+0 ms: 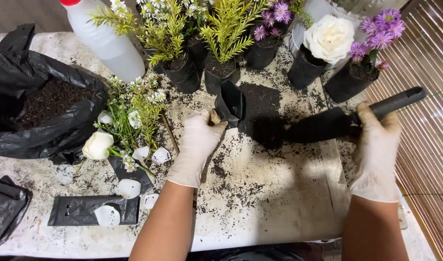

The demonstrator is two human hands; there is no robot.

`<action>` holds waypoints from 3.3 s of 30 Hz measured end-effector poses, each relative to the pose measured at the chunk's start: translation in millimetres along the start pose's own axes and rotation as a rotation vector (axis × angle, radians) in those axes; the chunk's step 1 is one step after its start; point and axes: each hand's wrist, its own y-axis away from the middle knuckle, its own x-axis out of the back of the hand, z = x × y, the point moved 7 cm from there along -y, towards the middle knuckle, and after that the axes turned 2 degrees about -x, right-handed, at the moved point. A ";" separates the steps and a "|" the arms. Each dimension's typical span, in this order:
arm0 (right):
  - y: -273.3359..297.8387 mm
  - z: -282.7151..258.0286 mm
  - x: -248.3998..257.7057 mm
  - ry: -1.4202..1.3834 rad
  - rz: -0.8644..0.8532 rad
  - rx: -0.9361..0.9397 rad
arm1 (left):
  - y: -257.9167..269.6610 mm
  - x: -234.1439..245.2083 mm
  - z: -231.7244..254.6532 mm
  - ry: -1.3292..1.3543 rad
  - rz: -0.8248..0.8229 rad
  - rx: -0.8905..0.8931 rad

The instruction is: The person is transplanting small flowering plants into plastic nursery pots by filling them with soil using a hand trowel.

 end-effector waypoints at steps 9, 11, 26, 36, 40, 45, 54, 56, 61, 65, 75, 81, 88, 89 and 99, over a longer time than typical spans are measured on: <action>-3.5 52.0 -30.9 -0.612 -0.185 -0.141 | -4.1 0.6 -0.6 0.017 0.143 -0.174; 0.8 55.5 -39.6 -0.671 -0.261 -0.251 | -2.7 -2.0 -1.8 0.105 0.099 -0.078; 6.6 8.5 -39.6 -0.734 -0.467 -0.068 | -8.0 -6.4 -9.4 0.025 0.134 -0.152; 58.8 -82.5 -88.3 -0.286 -0.326 0.240 | -3.2 -2.3 -3.5 0.074 0.082 -0.076; 82.2 -111.8 -78.5 -0.294 -0.455 0.826 | -4.1 1.0 -3.3 0.002 0.091 -0.102; 58.6 -81.0 -60.5 -0.313 -0.421 0.838 | 2.5 2.8 2.6 -0.028 -0.005 0.028; -3.2 23.3 -52.4 -0.477 -0.244 0.250 | 0.7 2.1 -7.3 0.043 -0.008 0.047; -14.3 42.3 -50.0 -0.494 -0.107 0.070 | -10.4 -6.5 -27.3 -0.174 0.080 -0.029; -15.6 48.5 -48.8 -0.513 -0.080 -0.107 | -8.7 -12.8 -31.9 -0.086 0.054 0.090; -13.4 53.3 -48.4 -0.592 -0.055 -0.240 | -11.6 -16.9 -43.7 -0.206 0.023 0.148; 0.0 36.9 -43.4 -0.707 -0.185 -0.278 | -9.4 -8.0 -19.4 -0.236 0.014 0.025; 32.6 -29.3 -49.9 -0.707 -0.375 -0.178 | 16.1 20.7 30.3 0.017 -0.001 0.112; 51.3 -77.1 -83.8 -0.498 -0.212 -0.104 | 20.6 22.9 33.1 -0.046 -0.022 0.126; 53.3 -85.1 -89.7 -0.405 -0.297 0.080 | 19.9 22.6 32.6 -0.046 -0.026 0.121; 83.9 -123.8 -58.2 -0.262 -0.376 0.725 | 19.1 23.4 28.5 -0.056 -0.023 0.188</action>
